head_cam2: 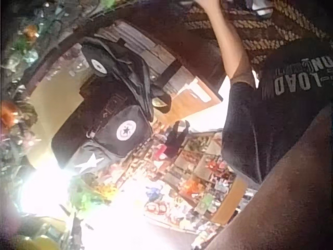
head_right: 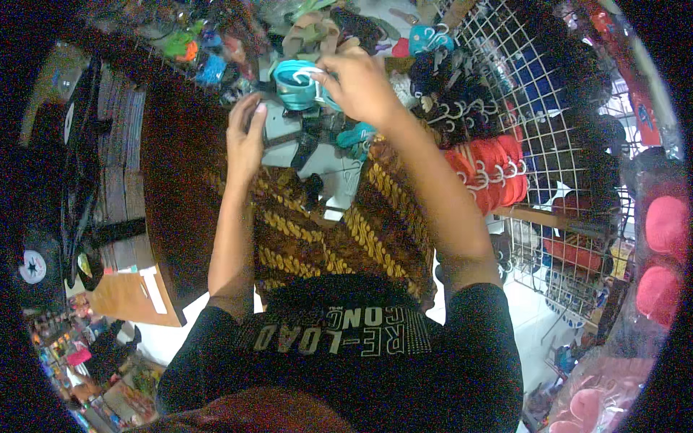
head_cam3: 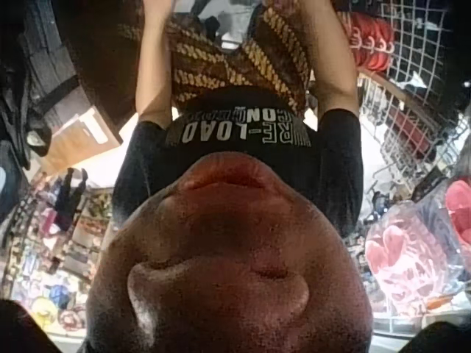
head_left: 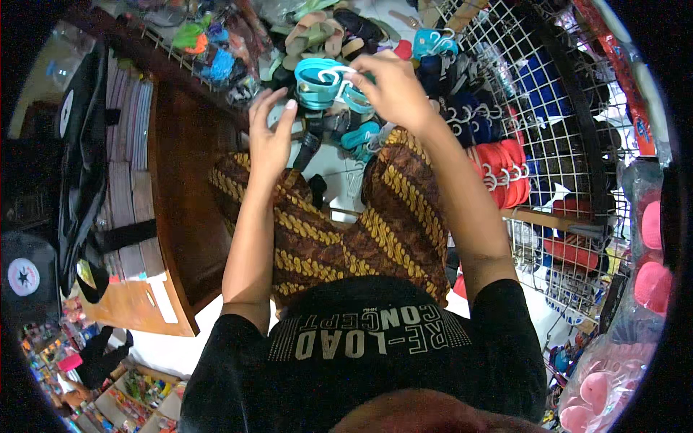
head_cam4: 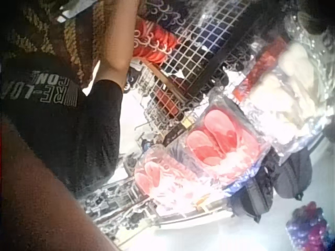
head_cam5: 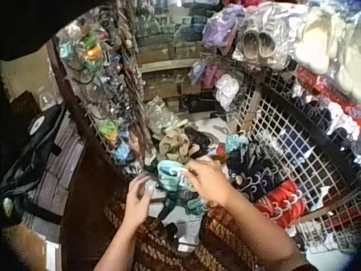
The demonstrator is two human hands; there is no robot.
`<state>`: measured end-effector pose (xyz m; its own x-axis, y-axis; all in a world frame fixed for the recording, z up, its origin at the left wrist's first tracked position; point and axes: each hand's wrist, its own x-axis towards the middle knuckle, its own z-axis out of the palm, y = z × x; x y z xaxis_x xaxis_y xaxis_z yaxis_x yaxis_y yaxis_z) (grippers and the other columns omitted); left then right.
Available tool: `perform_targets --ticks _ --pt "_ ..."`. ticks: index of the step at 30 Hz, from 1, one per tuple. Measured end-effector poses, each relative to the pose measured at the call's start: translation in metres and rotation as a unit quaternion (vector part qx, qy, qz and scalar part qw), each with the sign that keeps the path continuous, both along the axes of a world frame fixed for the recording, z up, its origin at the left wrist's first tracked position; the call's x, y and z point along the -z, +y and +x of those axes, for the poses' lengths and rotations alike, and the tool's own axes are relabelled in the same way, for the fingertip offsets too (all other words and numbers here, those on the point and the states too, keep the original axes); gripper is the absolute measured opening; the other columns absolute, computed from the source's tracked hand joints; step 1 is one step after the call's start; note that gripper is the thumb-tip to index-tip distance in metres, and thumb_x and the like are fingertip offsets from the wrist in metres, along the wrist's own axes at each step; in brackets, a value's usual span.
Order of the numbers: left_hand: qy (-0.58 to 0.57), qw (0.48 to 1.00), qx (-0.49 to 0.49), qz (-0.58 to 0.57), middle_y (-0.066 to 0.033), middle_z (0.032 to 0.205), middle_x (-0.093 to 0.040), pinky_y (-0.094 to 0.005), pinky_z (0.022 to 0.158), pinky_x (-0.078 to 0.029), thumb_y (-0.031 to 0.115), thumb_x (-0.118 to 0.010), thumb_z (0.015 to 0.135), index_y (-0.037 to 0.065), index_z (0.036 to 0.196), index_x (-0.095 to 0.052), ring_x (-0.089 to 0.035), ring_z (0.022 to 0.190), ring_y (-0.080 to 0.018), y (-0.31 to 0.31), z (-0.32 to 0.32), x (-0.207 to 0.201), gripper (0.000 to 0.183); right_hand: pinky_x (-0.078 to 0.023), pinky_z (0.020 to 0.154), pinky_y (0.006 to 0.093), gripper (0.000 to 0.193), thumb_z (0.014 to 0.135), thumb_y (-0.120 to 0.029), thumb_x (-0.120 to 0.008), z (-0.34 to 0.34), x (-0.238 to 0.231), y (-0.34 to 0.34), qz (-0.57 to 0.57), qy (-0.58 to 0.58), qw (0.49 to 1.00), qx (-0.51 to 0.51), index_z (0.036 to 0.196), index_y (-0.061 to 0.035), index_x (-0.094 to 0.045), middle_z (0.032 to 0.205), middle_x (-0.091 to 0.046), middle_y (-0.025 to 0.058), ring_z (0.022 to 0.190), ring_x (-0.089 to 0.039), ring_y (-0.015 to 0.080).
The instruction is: Organizing and preparing sandals for display in a gift shop.
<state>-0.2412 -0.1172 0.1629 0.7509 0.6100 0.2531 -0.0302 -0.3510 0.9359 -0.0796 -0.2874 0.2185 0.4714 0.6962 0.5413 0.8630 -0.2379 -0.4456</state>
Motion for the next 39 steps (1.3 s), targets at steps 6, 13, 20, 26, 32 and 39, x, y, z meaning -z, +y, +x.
perform_targets --ticks 6,13,20,26,32,39 --pt "0.123 0.977 0.162 -0.069 -0.0098 0.111 -0.067 -0.0306 0.096 -0.042 0.032 -0.063 0.093 0.002 0.112 -0.065 -0.058 0.105 -0.0168 0.009 0.086 0.058 0.036 -0.049 0.067 0.0381 0.021 0.089 -0.024 -0.064 0.065 0.101 0.021 0.011 0.131 0.989 0.062 0.093 -0.0032 -0.063 0.080 -0.065 0.0164 0.072 -0.063 0.0318" --pt "0.207 0.950 0.234 0.018 -0.0146 0.094 -0.069 -0.0331 0.078 -0.049 0.041 -0.066 0.088 -0.002 0.106 -0.066 -0.063 0.086 -0.0191 0.015 0.153 0.137 0.047 -0.051 0.075 0.0410 0.026 0.086 -0.028 -0.066 0.131 0.169 0.020 -0.001 0.285 0.945 0.159 0.092 -0.0029 -0.069 0.086 -0.069 0.0187 0.080 -0.067 0.0339" --pt "0.264 0.905 0.334 -0.016 -0.0178 0.107 -0.068 -0.0352 0.090 -0.048 0.042 -0.065 0.088 -0.004 0.108 -0.066 -0.064 0.100 -0.0256 0.009 0.206 0.163 0.050 -0.051 0.075 0.0392 0.032 0.089 -0.036 -0.063 0.252 0.211 0.010 0.005 0.377 0.893 0.247 0.089 -0.0059 -0.071 0.084 -0.070 0.0149 0.078 -0.067 0.0298" --pt "0.299 0.883 0.361 0.038 -0.0213 0.113 -0.065 -0.0380 0.094 -0.046 0.042 -0.065 0.087 0.001 0.115 -0.063 -0.062 0.106 -0.0335 0.000 0.225 0.164 0.050 -0.051 0.065 0.0310 0.024 0.092 -0.022 -0.062 0.360 0.260 0.003 0.031 0.278 0.916 0.288 0.101 0.0006 -0.063 0.087 -0.070 0.0123 0.071 -0.065 0.0168" --pt "0.307 0.869 0.378 0.085 -0.0268 0.110 -0.061 -0.0458 0.092 -0.045 0.046 -0.064 0.085 0.001 0.113 -0.063 -0.056 0.108 -0.0418 0.004 0.218 0.176 0.054 -0.052 0.065 0.0302 0.023 0.091 -0.017 -0.064 0.435 0.314 -0.036 -0.051 0.025 0.966 0.251 0.105 0.0001 -0.062 0.082 -0.065 0.0074 0.069 -0.064 0.0159" --pt "0.321 0.862 0.382 0.093 -0.0270 0.113 -0.059 -0.0466 0.091 -0.046 0.048 -0.064 0.085 0.002 0.114 -0.063 -0.057 0.106 -0.0432 0.008 0.209 0.179 0.054 -0.055 0.064 0.0288 0.024 0.089 -0.013 -0.068 0.464 0.322 -0.038 0.164 0.445 0.833 0.286 0.107 -0.0013 -0.057 0.093 -0.063 0.0103 0.082 -0.065 0.0199"
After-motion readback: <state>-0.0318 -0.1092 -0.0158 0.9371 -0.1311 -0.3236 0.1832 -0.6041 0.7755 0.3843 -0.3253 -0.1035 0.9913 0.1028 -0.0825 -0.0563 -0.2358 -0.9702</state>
